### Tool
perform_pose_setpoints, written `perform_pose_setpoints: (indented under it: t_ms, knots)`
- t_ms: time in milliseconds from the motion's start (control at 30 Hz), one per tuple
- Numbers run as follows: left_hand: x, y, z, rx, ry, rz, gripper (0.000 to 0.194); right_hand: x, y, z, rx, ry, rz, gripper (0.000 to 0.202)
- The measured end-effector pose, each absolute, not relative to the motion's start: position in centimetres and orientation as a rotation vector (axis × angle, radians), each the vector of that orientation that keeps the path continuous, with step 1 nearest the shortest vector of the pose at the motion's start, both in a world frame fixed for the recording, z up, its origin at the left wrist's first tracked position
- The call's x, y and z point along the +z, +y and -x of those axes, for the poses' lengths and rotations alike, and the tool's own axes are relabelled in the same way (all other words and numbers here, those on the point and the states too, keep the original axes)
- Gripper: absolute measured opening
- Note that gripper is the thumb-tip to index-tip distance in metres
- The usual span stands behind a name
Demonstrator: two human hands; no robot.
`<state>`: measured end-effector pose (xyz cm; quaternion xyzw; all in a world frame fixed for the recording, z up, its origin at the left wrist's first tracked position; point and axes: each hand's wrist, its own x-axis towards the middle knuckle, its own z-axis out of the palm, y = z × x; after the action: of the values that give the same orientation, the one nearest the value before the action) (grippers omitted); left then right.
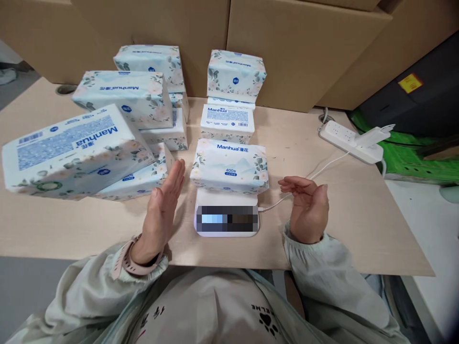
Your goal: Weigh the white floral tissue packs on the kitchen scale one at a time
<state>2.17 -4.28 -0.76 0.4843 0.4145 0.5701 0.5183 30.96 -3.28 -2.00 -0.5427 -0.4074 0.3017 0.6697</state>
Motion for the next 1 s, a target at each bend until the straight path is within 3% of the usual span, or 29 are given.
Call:
perform_pose_setpoints:
  t_ms: [400, 1000]
  knots:
    - [-0.32, -4.57, -2.10, 1.323, 0.997, -1.187, 0.069, -1.86, -3.24, -31.25, 0.675, -0.940, 1.219, 0.060]
    - [-0.35, -4.48, -2.28, 1.310, 0.993, -1.177, 0.070, -1.92, -3.48, -31.03, 0.744, -1.002, 1.247, 0.067]
